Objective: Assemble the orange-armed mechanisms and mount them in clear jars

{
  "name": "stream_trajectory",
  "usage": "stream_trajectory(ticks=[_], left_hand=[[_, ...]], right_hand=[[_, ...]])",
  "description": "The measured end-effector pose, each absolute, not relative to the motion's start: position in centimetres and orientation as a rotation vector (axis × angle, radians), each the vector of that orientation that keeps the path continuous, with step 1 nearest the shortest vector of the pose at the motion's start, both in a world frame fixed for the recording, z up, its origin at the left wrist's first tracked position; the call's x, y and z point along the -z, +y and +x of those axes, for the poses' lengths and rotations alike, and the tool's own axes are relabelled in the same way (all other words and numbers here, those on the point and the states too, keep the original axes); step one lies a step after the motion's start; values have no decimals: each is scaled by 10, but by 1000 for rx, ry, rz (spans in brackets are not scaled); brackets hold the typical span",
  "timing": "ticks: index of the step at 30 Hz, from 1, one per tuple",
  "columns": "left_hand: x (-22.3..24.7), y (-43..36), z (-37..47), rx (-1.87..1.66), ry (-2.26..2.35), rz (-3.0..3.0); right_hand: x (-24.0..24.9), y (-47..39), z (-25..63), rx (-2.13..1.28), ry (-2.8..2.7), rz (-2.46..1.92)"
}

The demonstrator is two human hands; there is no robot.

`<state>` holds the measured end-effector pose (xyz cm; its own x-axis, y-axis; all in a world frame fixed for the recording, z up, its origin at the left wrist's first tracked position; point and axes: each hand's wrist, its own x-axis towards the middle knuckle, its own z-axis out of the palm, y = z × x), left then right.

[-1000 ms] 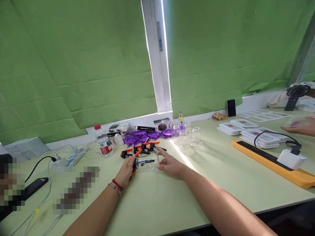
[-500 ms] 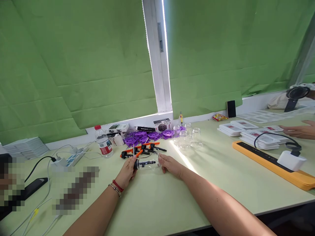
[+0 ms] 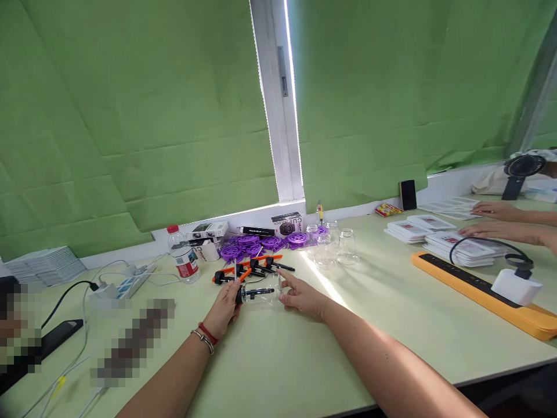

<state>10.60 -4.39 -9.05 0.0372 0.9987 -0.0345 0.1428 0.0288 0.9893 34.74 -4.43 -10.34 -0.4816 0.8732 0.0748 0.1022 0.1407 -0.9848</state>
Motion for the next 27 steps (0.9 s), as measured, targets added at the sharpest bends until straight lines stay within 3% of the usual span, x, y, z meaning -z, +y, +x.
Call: stream_trajectory(ticks=[27], left_hand=[[79, -51, 109, -1085, 1320, 1252]], right_hand=[[104, -44, 347, -1365, -1751, -919]])
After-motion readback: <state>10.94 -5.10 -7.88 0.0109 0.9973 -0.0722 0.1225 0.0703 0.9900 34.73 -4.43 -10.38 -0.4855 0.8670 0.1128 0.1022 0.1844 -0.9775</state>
